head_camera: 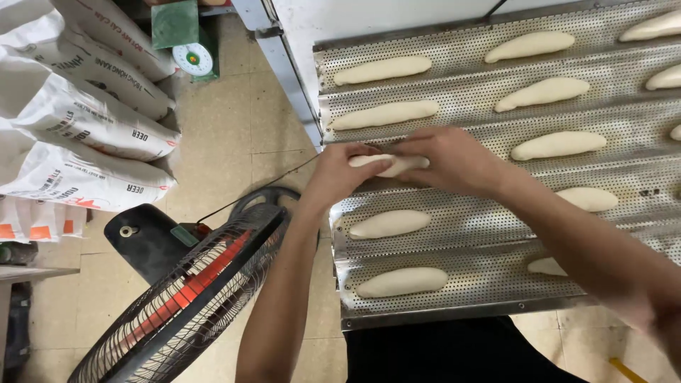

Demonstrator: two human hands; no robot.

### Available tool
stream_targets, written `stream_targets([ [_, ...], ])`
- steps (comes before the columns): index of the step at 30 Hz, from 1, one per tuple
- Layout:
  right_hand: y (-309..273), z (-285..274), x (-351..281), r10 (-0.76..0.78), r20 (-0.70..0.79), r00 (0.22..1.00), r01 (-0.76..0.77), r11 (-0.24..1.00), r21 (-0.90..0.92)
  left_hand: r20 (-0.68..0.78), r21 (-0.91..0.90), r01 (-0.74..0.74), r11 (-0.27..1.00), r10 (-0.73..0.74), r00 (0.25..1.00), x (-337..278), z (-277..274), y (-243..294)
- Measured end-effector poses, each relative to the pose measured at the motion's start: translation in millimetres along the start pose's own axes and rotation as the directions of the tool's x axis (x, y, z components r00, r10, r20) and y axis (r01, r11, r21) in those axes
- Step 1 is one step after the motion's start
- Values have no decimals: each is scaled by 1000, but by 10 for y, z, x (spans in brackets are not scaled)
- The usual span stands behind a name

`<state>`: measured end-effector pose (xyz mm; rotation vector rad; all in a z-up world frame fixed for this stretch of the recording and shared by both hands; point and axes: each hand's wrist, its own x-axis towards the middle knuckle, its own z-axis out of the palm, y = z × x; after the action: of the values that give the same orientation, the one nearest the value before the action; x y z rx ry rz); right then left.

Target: Arranging pieces of bread dough onto perforated baking trays in a bakery kitchen.

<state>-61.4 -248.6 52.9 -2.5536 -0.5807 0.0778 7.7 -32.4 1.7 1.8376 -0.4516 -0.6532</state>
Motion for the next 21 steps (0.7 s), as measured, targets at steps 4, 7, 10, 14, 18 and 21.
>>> stream_targets([
  [4,95,108,-60,62,-80,995,-62,998,-4,-75,55,53,997,-49,996,-64,-43,152],
  [7,95,8,-67,262,70,962,-271,946,177,-107,-91,-55,994,45,993,-88,-126,182],
  [10,132,35,-127,259,-13,966,-221,850,477,-79,-504,-89,859,57,995,-138,-161,235],
  [14,201,42,-233,385,77,920,-328,645,691,-39,-381,-20,924,6,999,-154,-227,71],
  [18,287,-5,-407,622,108,776,-601,674,429,11,-418,76,905,-79,997,-138,-293,-251],
  [21,336,14,-467,509,57,859,-491,785,377,85,-388,152,909,-129,988,-161,-336,-244],
])
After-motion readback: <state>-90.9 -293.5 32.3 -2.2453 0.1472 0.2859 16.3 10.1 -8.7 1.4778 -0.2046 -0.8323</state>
